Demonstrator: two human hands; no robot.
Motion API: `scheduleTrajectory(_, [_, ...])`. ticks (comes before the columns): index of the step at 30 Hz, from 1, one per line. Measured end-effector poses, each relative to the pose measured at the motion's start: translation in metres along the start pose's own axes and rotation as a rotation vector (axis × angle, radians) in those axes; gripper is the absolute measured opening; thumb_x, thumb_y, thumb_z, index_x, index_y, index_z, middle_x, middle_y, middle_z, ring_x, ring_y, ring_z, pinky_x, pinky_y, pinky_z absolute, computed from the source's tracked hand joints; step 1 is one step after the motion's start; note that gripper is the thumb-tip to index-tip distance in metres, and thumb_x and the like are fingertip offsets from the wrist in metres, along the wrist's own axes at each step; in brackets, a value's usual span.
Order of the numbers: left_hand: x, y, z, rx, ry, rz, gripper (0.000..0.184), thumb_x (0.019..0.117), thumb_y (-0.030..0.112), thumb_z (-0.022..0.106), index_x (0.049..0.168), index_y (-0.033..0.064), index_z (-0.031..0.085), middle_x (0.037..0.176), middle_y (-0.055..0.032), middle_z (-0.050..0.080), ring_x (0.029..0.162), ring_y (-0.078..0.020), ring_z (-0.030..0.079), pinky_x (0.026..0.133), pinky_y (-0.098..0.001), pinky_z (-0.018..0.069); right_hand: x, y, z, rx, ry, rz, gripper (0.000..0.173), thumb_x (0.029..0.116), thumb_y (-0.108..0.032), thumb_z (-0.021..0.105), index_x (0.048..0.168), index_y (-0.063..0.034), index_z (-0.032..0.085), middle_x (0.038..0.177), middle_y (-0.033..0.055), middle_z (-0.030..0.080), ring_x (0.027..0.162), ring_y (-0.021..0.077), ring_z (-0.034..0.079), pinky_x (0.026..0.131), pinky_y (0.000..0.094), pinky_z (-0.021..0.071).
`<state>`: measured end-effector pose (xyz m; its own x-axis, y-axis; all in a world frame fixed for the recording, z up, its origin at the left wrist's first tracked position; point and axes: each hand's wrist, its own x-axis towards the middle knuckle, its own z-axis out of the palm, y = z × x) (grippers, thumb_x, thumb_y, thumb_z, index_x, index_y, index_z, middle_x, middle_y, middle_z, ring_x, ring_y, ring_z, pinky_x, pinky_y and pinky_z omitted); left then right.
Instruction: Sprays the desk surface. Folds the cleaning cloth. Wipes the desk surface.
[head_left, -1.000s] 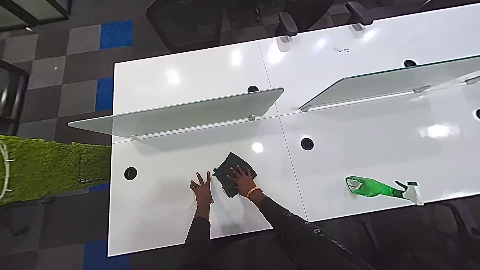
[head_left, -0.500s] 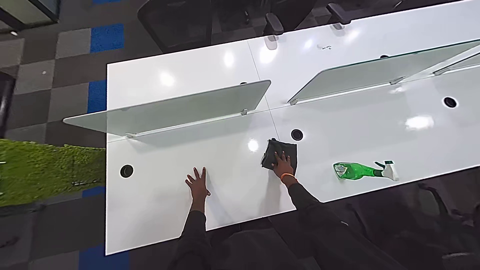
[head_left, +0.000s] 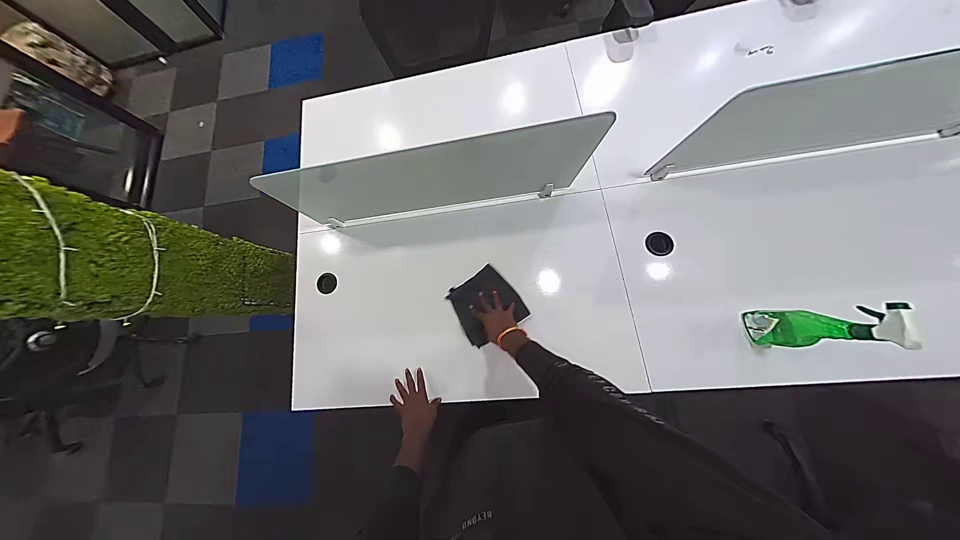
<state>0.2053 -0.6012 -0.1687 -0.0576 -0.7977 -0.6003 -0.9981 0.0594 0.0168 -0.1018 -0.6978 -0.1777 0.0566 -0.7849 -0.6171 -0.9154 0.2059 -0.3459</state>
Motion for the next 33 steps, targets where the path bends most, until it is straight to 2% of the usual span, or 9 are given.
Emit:
scheduleTrajectory(2, [-0.015, -0.029, 0.008, 0.027, -0.051, -0.055, 0.099, 0.0881, 0.050, 0.075, 0.166, 0.0194, 0.023, 0.173, -0.0195, 0.011, 0.156, -0.0518, 0.012, 0.115, -0.0790, 0.0171, -0.016, -0.038, 0.035, -0.054, -0.061, -0.140, 0.091, 0.0808, -0.001, 0.077, 0.159, -0.0326, 0.042, 0.174, 0.0105, 0.013, 0.156, 0.0551, 0.002, 0.102, 0.0935, 0.0163])
scheduleTrajectory(7, [-0.029, -0.068, 0.020, 0.037, -0.076, -0.109, 0.096, 0.0895, 0.045, 0.075, 0.166, 0.0181, 0.023, 0.172, -0.0203, 0.012, 0.156, -0.0509, 0.013, 0.116, -0.0780, 0.0170, -0.070, -0.068, 0.109, -0.223, -0.214, -0.375, 0.071, 0.0947, 0.001, 0.060, 0.155, -0.0357, 0.047, 0.174, 0.0014, 0.016, 0.158, 0.0471, 0.004, 0.107, 0.0898, 0.0144])
scheduleTrajectory(12, [-0.015, -0.054, 0.018, 0.048, -0.092, -0.022, 0.097, 0.0900, 0.046, 0.074, 0.167, 0.0191, 0.020, 0.173, -0.0209, 0.009, 0.155, -0.0523, 0.013, 0.115, -0.0783, 0.0189, -0.124, -0.010, 0.128, -0.213, -0.190, -0.379, 0.068, 0.0960, 0.003, 0.056, 0.151, -0.0365, 0.052, 0.172, -0.0045, 0.025, 0.160, 0.0388, 0.012, 0.114, 0.0825, 0.0169])
scheduleTrajectory(16, [0.001, -0.026, 0.011, 0.031, -0.066, 0.074, 0.097, 0.0886, 0.047, 0.074, 0.166, 0.0219, 0.021, 0.173, -0.0186, 0.008, 0.157, -0.0497, 0.011, 0.116, -0.0769, 0.0192, -0.173, 0.058, 0.119, -0.158, -0.160, -0.223, 0.061, 0.0969, 0.005, 0.054, 0.147, -0.0289, 0.058, 0.169, -0.0025, 0.034, 0.158, 0.0370, 0.021, 0.118, 0.0732, 0.0260])
scheduleTrajectory(20, [0.010, -0.003, 0.008, 0.036, -0.064, 0.155, 0.094, 0.0898, 0.046, 0.073, 0.166, 0.0224, 0.023, 0.174, -0.0171, 0.008, 0.157, -0.0496, 0.008, 0.116, -0.0780, 0.0168, -0.201, 0.108, 0.116, -0.109, -0.088, -0.042, 0.053, 0.0904, 0.003, 0.064, 0.136, -0.0224, 0.067, 0.164, 0.0014, 0.042, 0.153, 0.0381, 0.032, 0.111, 0.0625, 0.0437])
scheduleTrajectory(23, [0.008, 0.001, 0.006, 0.056, -0.066, 0.170, 0.091, 0.0913, 0.044, 0.072, 0.166, 0.0223, 0.024, 0.174, -0.0173, 0.007, 0.157, -0.0489, 0.008, 0.116, -0.0778, 0.0168, -0.199, 0.106, 0.110, -0.109, -0.080, -0.004, 0.047, 0.0908, 0.003, 0.063, 0.131, -0.0195, 0.070, 0.161, 0.0039, 0.045, 0.151, 0.0395, 0.035, 0.106, 0.0622, 0.0474])
scheduleTrajectory(26, [0.004, -0.003, 0.007, 0.079, -0.088, 0.161, 0.089, 0.0918, 0.042, 0.070, 0.165, 0.0216, 0.025, 0.174, -0.0175, 0.007, 0.157, -0.0489, 0.009, 0.116, -0.0767, 0.0186, -0.192, 0.091, 0.102, -0.110, -0.092, 0.001, 0.047, 0.0906, 0.004, 0.064, 0.132, -0.0180, 0.068, 0.161, 0.0100, 0.043, 0.151, 0.0441, 0.031, 0.108, 0.0671, 0.0441])
scheduleTrajectory(29, [-0.003, -0.008, 0.011, 0.087, -0.074, 0.141, 0.084, 0.0912, 0.039, 0.069, 0.163, 0.0210, 0.031, 0.173, -0.0175, 0.014, 0.156, -0.0490, 0.015, 0.116, -0.0759, 0.0224, -0.182, 0.077, 0.096, -0.091, -0.118, -0.039, 0.054, 0.0890, 0.003, 0.067, 0.138, -0.0211, 0.065, 0.168, 0.0090, 0.033, 0.156, 0.0468, 0.018, 0.112, 0.0782, 0.0298])
scheduleTrajectory(33, [-0.014, -0.002, 0.012, 0.096, -0.112, 0.126, 0.080, 0.0931, 0.038, 0.069, 0.163, 0.0204, 0.033, 0.173, -0.0167, 0.013, 0.156, -0.0479, 0.016, 0.116, -0.0740, 0.0247, -0.162, 0.064, 0.101, -0.128, -0.125, -0.146, 0.098, 0.0715, -0.003, 0.084, 0.155, -0.0373, 0.045, 0.174, 0.0071, 0.016, 0.156, 0.0534, 0.007, 0.106, 0.0892, 0.0196])
